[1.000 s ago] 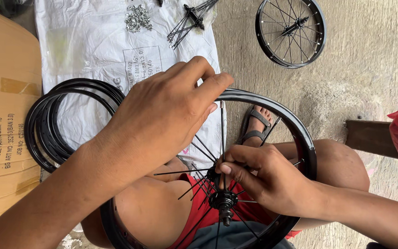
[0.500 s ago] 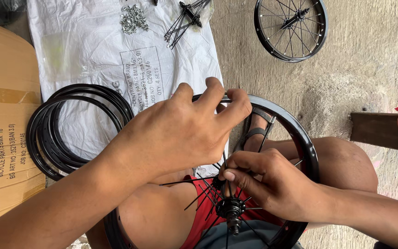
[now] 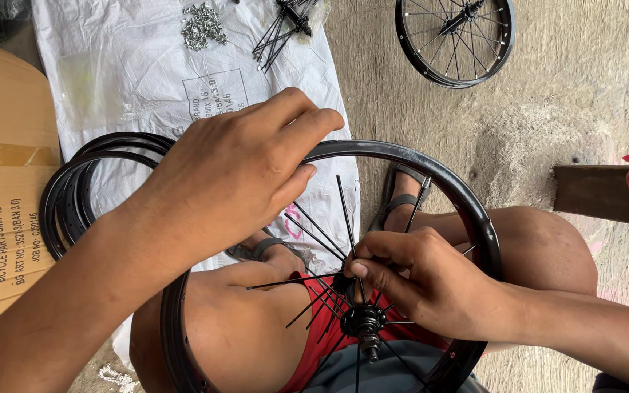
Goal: The person laces a bicycle wheel by inserting spokes through the rim and hub, then threading and tightening the nipples by hand. The person rotates the wheel to access different sections and continues adding spokes until the wheel is fully laced.
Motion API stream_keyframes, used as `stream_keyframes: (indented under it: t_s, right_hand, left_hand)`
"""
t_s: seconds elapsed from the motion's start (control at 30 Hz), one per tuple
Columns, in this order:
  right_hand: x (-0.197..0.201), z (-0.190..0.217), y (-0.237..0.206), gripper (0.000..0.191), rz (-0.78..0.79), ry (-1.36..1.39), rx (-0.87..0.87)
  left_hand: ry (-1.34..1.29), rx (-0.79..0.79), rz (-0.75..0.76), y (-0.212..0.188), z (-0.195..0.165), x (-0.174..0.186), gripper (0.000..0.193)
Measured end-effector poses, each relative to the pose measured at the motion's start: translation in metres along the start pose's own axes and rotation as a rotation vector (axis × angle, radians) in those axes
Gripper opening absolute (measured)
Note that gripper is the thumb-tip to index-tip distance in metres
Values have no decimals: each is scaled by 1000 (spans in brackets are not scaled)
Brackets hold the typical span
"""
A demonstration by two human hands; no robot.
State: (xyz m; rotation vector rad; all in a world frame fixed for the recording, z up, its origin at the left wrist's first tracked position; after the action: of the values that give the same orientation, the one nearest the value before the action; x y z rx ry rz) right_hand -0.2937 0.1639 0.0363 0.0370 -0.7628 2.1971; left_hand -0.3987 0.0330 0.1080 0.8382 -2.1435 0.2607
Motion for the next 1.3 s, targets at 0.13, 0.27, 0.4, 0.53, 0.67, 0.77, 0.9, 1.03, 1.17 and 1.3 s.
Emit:
stream_keyframes:
  t_s: [0.13,0.27,0.4,0.53,0.67,0.77,0.9,1.03,1.17,1.3]
  right_hand:
    - [0,3,0,20,-6,-4,24]
    - [0,2,-2,19,-7,-53,20]
    - [0,5,-3,19,-18,-85,65]
    - [0,3,-3,18,-6,-65,42]
    - [0,-1,-3,19,6,-53,-16]
    - [0,-2,-4,19,4,-82,-18]
    - [-1,-1,-5,18,-11,-56,25]
    - [-3,-3,-5,18,-10,-39,25]
    - [-2,1,-4,18,-18,-21,87]
    - [-2,-1,-3,18,-13,-43,57]
  left_hand:
    - [-33,-15,-30,1,0,-2,25]
    - [-176,77,-23,2,10,-6,17]
    - [-318,61,1,6,13,-9,25]
    - [-485,219,207,12,27,-29,63]
    - [-502,320,455,19,36,-51,75]
    - [-561,141,478,35,26,-52,70]
    - [-621,159,609,45,27,-63,60]
    - [-741,-130,572,54,8,-52,44]
    - [-609,89,483,58,30,-51,37]
    - [-556,199,459,54,40,-48,37]
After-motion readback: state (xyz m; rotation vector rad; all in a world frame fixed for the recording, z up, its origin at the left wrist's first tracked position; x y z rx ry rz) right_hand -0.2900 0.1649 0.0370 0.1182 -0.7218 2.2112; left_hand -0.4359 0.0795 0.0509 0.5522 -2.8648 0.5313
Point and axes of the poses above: each hand's wrist, its own y-axis towards the middle knuckle, its own x-axis out of the back of the hand, z = x × y, the point moved 8 cm from there along y, towards the middle knuckle, and after that the axes turned 11 degrees about -y, right-handed, at the moved point
